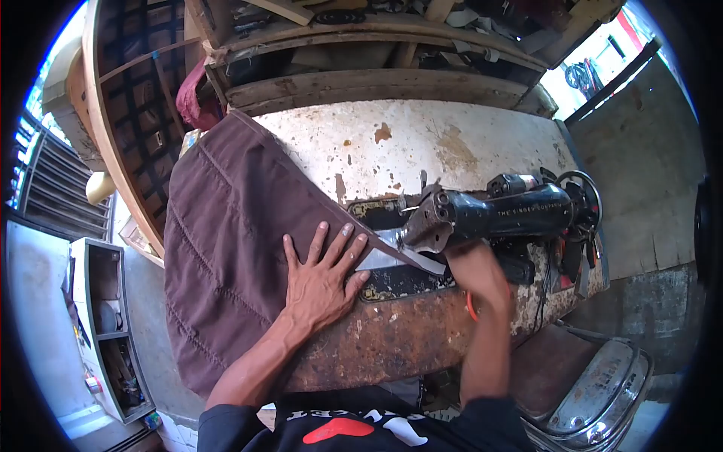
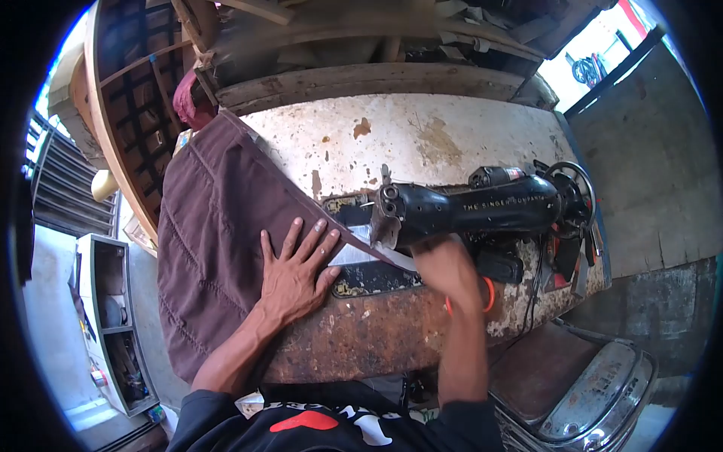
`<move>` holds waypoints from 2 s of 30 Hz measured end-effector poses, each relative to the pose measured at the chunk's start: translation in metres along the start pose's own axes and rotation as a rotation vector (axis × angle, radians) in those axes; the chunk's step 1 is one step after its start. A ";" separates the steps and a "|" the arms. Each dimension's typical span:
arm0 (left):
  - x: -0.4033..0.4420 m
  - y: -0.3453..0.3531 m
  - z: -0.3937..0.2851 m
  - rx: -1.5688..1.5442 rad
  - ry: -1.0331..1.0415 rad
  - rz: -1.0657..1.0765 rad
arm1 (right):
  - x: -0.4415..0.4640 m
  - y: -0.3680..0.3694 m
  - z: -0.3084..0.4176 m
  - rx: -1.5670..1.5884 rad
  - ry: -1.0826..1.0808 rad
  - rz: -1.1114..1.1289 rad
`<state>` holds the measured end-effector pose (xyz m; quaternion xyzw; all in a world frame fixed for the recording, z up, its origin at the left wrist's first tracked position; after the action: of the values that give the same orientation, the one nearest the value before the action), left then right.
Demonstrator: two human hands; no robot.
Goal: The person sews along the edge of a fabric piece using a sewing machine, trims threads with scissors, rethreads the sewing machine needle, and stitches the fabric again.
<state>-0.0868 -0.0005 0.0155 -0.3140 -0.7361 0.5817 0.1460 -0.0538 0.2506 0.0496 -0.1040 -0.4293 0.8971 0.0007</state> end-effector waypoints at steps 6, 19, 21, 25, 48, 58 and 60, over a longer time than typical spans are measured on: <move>-0.012 0.001 0.003 0.006 -0.008 0.002 | -0.089 -0.237 0.029 -0.139 0.246 -0.948; -0.112 0.004 0.023 0.032 -0.252 0.089 | -0.013 -0.272 -0.151 0.299 0.357 -0.483; -0.131 0.006 0.025 -0.073 -0.331 0.142 | 0.025 -0.292 -0.150 -0.308 0.439 -0.348; -0.188 0.006 0.045 -0.053 -0.472 0.166 | 0.050 -0.304 -0.108 -0.218 0.257 -0.473; -0.094 -0.045 0.077 -0.694 -0.091 0.208 | -0.105 -0.016 -0.032 -0.496 0.278 -0.051; -0.080 -0.010 0.093 -1.141 -0.206 0.239 | -0.193 0.146 0.072 1.256 0.099 0.260; -0.079 0.000 0.092 -1.324 -0.222 0.273 | -0.198 0.184 0.119 1.414 0.132 0.448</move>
<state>-0.0798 -0.1207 0.0014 -0.3654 -0.9011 0.0508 -0.2278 0.1342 0.0253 0.0175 -0.2176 0.2827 0.9299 -0.0895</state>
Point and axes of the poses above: each hand's wrist, its own x-axis towards the middle knuckle, its own y-axis out of the palm, z = x × y, the point moved 8 cm from there along x, towards the middle knuckle, and after that the axes turned 11 degrees about z, right-handed, at the moved point
